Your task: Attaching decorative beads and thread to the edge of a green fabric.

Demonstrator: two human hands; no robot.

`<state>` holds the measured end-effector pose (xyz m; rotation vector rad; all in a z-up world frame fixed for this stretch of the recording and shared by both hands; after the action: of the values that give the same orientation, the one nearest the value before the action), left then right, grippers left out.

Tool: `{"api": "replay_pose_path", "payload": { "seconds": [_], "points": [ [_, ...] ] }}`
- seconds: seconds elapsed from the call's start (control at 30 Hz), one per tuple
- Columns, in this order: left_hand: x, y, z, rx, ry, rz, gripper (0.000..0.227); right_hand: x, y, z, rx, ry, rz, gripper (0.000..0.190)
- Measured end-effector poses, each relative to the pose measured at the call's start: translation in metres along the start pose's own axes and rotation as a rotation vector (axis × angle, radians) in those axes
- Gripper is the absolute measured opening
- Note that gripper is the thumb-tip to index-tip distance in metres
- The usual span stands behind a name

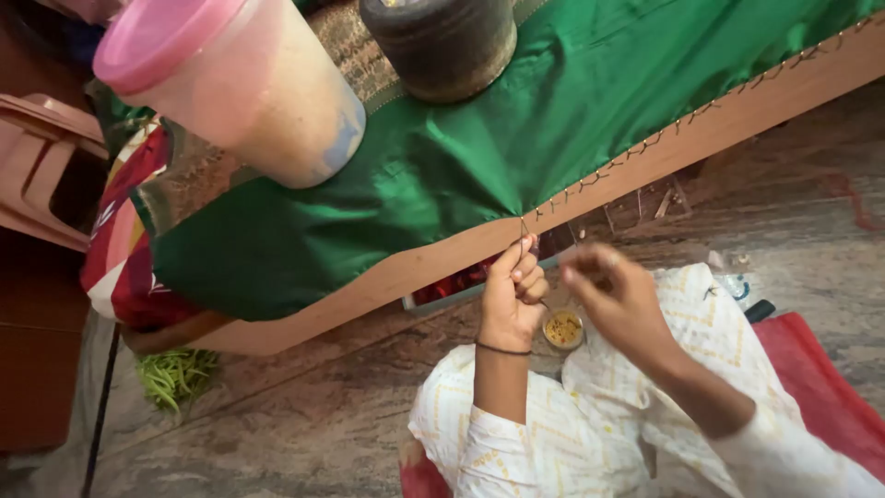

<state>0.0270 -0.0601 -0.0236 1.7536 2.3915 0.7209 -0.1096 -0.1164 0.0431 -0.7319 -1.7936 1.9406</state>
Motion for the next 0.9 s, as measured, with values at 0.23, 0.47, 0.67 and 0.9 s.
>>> {"api": "replay_pose_path", "payload": {
  "seconds": [0.23, 0.47, 0.67, 0.9],
  "points": [
    [0.003, 0.004, -0.009, 0.022, -0.049, 0.002, 0.012, -0.056, 0.018, -0.029, -0.521, -0.071, -0.167, 0.021],
    [0.033, 0.034, -0.043, -0.384, 0.134, -0.346, 0.002, -0.012, -0.077, -0.004, 0.475, 0.421, 0.447, 0.015],
    [0.036, 0.035, -0.046, -0.465, 0.168, -0.406, 0.004, -0.008, -0.089, -0.015, 0.805, 0.399, 0.749, 0.021],
    [0.036, 0.059, -0.072, -0.679, -0.004, -0.503, 0.028, -0.013, -0.081, -0.031, 1.139, 0.140, 1.077, 0.028]
  ]
}}
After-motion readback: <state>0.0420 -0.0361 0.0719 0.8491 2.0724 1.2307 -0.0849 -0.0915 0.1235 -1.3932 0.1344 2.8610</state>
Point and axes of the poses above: each hand's wrist, its own x-axis away from the middle knuckle, its own z-axis out of the back of the hand, y = z × x, the point moved 7 cm from there along -x, towards the middle knuckle, and after that the axes turned 9 degrees about -y, right-handed, at the moved point
